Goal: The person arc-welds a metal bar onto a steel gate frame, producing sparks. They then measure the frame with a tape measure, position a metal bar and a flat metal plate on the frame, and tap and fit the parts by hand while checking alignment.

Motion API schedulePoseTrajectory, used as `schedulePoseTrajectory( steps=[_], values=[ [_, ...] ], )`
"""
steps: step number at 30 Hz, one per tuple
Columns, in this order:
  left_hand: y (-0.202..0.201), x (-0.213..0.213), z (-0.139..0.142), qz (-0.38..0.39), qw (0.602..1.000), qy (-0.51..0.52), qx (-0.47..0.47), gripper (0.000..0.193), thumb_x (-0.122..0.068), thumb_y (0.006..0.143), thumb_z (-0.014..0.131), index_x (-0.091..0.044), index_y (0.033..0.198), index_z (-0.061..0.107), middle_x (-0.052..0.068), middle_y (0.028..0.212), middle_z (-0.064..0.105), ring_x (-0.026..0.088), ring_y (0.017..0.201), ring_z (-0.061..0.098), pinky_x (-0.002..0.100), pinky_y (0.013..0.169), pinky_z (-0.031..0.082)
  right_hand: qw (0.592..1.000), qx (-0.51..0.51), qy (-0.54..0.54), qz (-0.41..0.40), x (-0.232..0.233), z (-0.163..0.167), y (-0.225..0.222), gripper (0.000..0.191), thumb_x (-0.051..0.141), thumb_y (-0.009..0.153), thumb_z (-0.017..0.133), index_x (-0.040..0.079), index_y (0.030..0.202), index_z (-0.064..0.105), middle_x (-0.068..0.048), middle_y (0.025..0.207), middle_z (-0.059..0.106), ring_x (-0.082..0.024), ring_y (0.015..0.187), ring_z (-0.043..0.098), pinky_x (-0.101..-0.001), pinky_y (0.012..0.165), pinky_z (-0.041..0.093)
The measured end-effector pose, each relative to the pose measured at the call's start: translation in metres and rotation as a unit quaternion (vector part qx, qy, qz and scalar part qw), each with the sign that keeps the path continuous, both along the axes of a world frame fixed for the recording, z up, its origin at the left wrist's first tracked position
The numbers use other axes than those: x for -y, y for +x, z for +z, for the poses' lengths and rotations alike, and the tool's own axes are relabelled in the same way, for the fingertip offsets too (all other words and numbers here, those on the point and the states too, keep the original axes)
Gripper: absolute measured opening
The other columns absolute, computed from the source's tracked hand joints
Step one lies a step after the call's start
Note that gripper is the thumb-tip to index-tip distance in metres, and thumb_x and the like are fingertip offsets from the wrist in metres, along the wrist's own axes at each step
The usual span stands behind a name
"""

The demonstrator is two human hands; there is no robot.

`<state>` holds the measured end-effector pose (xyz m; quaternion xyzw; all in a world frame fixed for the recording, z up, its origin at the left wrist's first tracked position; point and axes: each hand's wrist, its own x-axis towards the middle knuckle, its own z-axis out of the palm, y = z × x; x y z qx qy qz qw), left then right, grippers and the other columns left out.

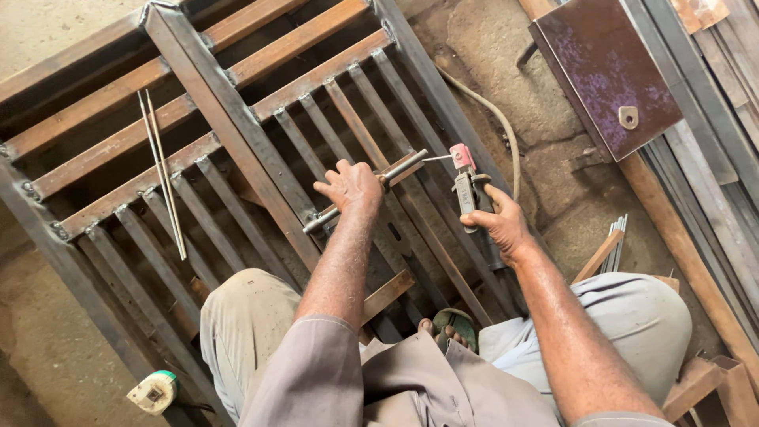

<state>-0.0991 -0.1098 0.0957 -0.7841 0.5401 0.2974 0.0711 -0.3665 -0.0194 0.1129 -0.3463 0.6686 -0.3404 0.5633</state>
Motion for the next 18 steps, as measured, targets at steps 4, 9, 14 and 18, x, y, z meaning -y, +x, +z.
schedulePoseTrajectory(
  steps=[4, 9, 14, 18],
  values=[
    [0.0010, 0.0002, 0.0028, 0.004, 1.000, 0.002, -0.005, 0.044, -0.050, 0.085, 0.077, -0.019, 0.117, 0.077, 0.009, 0.132, 0.057, 0.035, 0.128, 0.047, 0.067, 0.108, 0.024, 1.000, -0.017, -0.016, 0.004, 0.0018, 0.0029, -0.0013, 0.103, 0.013, 0.063, 0.082, -0.012, 0.152, 0.037, -0.024, 0.140, 0.061, -0.024, 0.120, 0.064, -0.0333, 0.098, 0.051],
    [0.0004, 0.0001, 0.0054, 0.005, 1.000, -0.001, -0.007, 0.040, -0.048, 0.087, 0.076, -0.020, 0.115, 0.078, 0.008, 0.131, 0.057, 0.035, 0.127, 0.048, 0.067, 0.109, 0.023, 0.997, -0.055, -0.033, 0.042, 0.0057, 0.0059, -0.0067, 0.101, 0.013, 0.066, 0.085, -0.013, 0.153, 0.039, -0.024, 0.148, 0.053, -0.023, 0.133, 0.055, -0.0329, 0.109, 0.043],
    [0.0007, -0.0003, 0.0034, 0.001, 1.000, 0.019, -0.003, 0.046, -0.052, 0.086, 0.077, -0.017, 0.116, 0.076, 0.009, 0.131, 0.056, 0.035, 0.125, 0.048, 0.066, 0.106, 0.025, 0.998, -0.061, 0.025, 0.009, 0.0092, 0.0066, -0.0081, 0.102, 0.016, 0.063, 0.082, -0.009, 0.153, 0.041, -0.026, 0.144, 0.057, -0.027, 0.128, 0.059, -0.0361, 0.105, 0.047],
    [-0.0010, -0.0005, 0.0001, 0.007, 1.000, -0.006, -0.008, 0.035, -0.044, 0.087, 0.077, -0.020, 0.113, 0.079, 0.008, 0.130, 0.058, 0.035, 0.126, 0.049, 0.067, 0.109, 0.023, 0.999, -0.031, 0.003, 0.013, 0.0076, 0.0071, -0.0026, 0.102, 0.016, 0.063, 0.083, -0.011, 0.151, 0.040, -0.025, 0.144, 0.059, -0.027, 0.128, 0.060, -0.0343, 0.105, 0.047]
  ],
)
